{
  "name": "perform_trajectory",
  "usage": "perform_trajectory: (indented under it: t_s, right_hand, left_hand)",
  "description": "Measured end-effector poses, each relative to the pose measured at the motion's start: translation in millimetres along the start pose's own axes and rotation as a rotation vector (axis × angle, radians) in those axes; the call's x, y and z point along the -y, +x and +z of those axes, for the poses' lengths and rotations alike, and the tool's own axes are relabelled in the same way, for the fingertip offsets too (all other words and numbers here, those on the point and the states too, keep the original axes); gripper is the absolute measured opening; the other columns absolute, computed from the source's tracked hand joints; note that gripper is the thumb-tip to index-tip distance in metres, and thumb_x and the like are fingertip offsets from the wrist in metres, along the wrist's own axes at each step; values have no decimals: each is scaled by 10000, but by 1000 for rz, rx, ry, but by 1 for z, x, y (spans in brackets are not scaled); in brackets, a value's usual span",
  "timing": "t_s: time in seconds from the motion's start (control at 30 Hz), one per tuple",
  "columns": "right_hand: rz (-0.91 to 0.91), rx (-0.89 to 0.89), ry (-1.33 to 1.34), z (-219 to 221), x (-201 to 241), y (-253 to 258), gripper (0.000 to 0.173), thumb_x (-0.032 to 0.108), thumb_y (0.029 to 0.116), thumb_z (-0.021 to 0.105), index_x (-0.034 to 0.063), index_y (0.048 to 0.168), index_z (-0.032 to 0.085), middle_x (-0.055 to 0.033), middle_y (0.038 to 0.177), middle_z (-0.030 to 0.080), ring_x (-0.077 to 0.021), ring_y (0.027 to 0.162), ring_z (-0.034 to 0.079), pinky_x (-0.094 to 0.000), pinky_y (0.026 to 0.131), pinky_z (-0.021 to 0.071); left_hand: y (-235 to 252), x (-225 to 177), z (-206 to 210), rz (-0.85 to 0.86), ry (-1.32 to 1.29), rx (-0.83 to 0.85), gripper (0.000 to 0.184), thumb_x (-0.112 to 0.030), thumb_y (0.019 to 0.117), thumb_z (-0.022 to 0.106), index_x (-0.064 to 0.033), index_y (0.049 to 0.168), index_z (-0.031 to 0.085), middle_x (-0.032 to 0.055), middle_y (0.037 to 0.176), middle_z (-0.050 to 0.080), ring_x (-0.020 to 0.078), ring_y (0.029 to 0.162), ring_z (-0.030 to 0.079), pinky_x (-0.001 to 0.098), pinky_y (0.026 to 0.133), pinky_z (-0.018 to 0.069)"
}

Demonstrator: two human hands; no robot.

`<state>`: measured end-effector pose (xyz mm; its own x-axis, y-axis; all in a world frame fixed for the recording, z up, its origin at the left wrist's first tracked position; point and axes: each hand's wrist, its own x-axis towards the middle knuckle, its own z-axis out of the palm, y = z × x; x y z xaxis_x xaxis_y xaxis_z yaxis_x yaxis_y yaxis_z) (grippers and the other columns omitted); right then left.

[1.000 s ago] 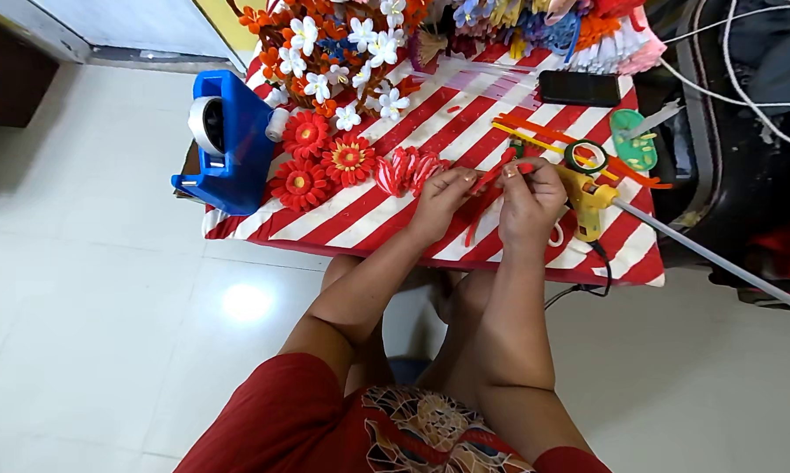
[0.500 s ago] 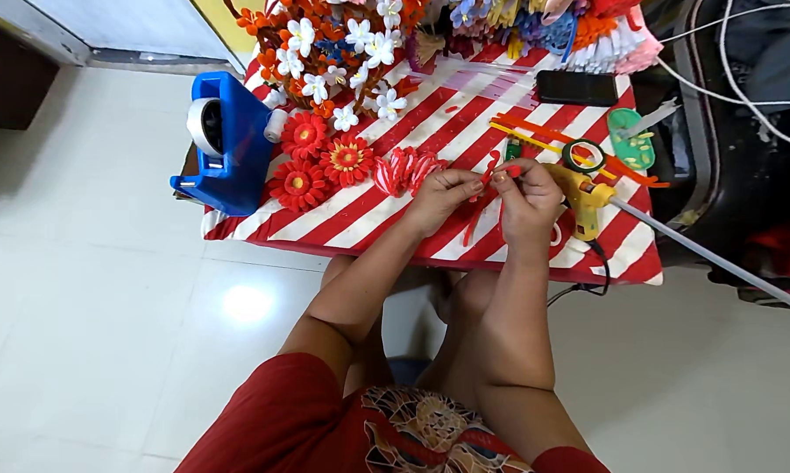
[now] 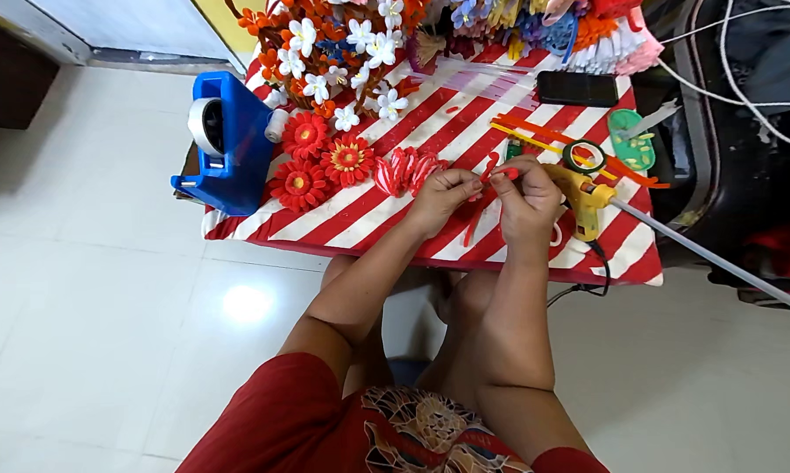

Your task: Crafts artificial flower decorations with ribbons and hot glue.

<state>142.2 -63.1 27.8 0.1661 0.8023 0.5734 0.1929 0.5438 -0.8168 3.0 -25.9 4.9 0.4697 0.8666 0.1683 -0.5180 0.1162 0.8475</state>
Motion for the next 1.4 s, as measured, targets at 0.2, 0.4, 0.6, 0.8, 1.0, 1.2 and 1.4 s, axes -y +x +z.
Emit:
perform_trajectory:
  t_s: [0.2,0.4,0.6,0.8,1.0,1.2,1.4]
  right_hand:
    - [-5,-3,10,1,1,0,39,69,979,631,57,977,668,19,1013,622,-37,941,623,-206,837,546]
    - [-13,4,36,3,0,0,38,77,983,630,67,975,666,29,1010,611,-28,945,610,-198,841,537]
    - [3,-41,8,9,-1,-1,74,70,984,630,58,1052,655,27,1009,619,-28,921,612,-202,829,536]
    - [-102,-101,35,14,2,0,284,49,937,654,134,1199,582,49,1105,586,-49,991,602,-239,880,536]
    - [-169,-173,-160,22,6,-1,45,96,941,683,77,982,684,-13,1147,554,-90,1153,533,-209,961,484]
    - [-135,-290,-195,40,7,-8,73,39,868,649,99,849,612,-21,1127,550,-95,1131,534,-209,934,487]
    - [-150,-272,26,43,7,-9,82,219,1011,615,169,1015,680,68,1148,581,-40,1123,559,-212,936,501]
  left_hand:
    - [1,5,0,49,-34,-18,216,-3,979,569,-119,860,708,-74,800,685,8,746,631,213,732,545]
    - [3,12,-2,127,-47,-21,198,7,971,581,-119,873,697,-70,831,689,18,793,645,239,781,556]
    - [3,14,-1,298,99,-81,130,-18,972,602,-99,894,667,-70,852,656,9,815,616,227,786,529]
    - [-5,9,4,566,633,-236,109,-46,975,617,23,898,653,90,904,625,106,888,609,230,831,516]
    - [-5,11,4,729,753,-217,94,-21,950,626,33,874,637,135,884,629,186,910,618,301,860,522]
    - [-7,9,4,696,734,-293,102,-41,980,614,33,914,637,130,931,624,165,938,618,278,863,525]
    - [-4,7,0,485,468,-174,101,-36,973,602,2,899,659,46,923,633,61,890,603,214,821,511]
